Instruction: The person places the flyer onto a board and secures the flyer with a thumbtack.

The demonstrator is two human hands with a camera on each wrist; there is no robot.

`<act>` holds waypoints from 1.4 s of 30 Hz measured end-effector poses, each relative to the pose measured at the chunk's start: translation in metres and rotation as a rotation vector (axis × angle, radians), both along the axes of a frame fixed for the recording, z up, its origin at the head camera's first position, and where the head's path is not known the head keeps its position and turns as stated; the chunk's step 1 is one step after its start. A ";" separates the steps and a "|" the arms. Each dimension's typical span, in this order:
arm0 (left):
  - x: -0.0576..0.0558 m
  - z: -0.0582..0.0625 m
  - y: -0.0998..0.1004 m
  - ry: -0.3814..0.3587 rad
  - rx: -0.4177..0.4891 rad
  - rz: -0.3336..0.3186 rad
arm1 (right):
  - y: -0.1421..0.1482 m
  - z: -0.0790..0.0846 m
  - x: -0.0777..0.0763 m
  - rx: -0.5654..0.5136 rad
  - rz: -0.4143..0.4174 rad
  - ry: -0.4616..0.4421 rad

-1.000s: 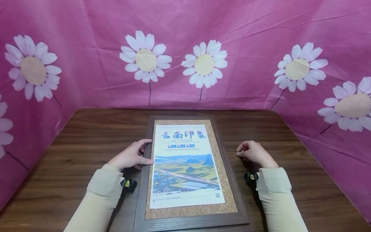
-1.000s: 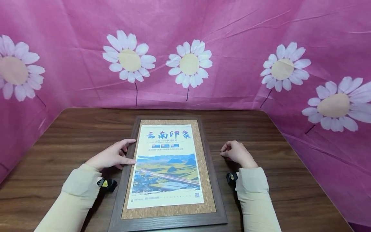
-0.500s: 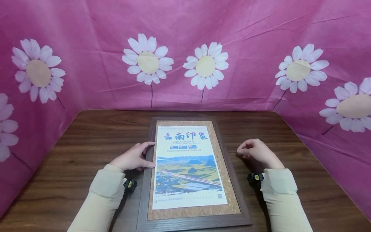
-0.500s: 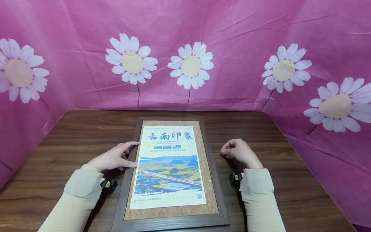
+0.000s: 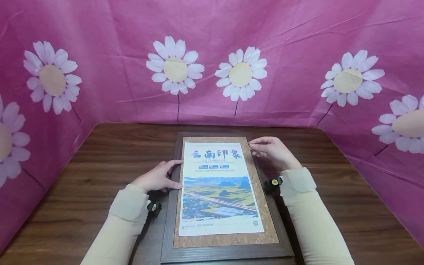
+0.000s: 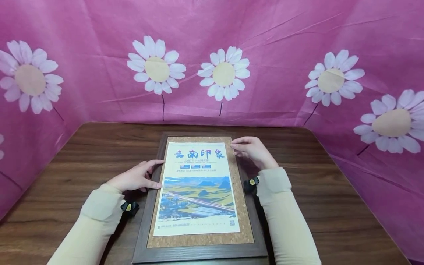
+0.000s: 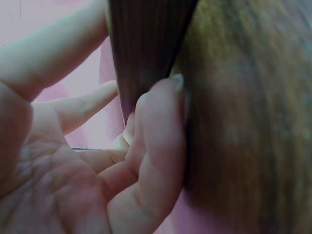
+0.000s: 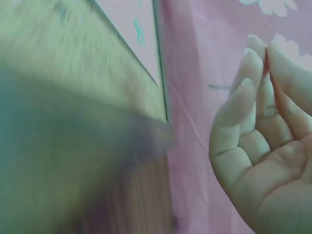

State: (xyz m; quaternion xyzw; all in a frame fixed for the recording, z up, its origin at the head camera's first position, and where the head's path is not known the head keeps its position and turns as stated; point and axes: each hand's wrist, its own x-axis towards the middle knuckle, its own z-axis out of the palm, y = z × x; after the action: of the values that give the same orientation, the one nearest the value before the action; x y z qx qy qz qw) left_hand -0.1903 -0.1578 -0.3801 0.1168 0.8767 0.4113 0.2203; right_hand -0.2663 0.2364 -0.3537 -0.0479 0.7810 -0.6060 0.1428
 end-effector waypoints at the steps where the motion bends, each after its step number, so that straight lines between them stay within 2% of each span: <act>1: 0.000 0.000 0.001 0.000 -0.002 0.001 | -0.005 -0.001 -0.005 -0.022 0.006 -0.012; 5: -0.002 0.000 0.002 -0.002 -0.003 0.001 | -0.026 -0.002 -0.018 -0.051 0.038 -0.071; 11: -0.001 0.000 0.000 -0.004 -0.013 0.002 | -0.063 -0.009 -0.034 -0.008 0.047 -0.150; 18: 0.001 0.001 -0.002 -0.018 -0.013 0.005 | -0.106 -0.022 -0.042 0.085 0.072 -0.186; 21: 0.000 0.001 -0.003 -0.013 -0.014 0.006 | -0.119 -0.024 -0.043 0.040 0.056 -0.219; 24: -0.002 0.000 -0.003 0.000 -0.016 0.004 | -0.128 -0.025 -0.043 -0.039 0.015 -0.272; 27: -0.004 -0.001 -0.003 0.003 -0.011 0.001 | -0.135 -0.025 -0.044 -0.056 -0.008 -0.302; 32: -0.005 -0.003 -0.001 -0.008 0.005 -0.006 | -0.140 -0.027 -0.050 0.002 -0.053 -0.314; 42: -0.006 0.000 -0.002 -0.010 0.001 -0.003 | -0.151 -0.026 -0.056 0.117 -0.085 -0.297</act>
State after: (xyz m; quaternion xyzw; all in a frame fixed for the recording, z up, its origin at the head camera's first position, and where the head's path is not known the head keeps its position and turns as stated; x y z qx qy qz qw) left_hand -0.1959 -0.1594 -0.3796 0.1161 0.8751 0.4123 0.2254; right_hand -0.3227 0.0852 -0.3795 0.0834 0.7866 -0.5655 0.2334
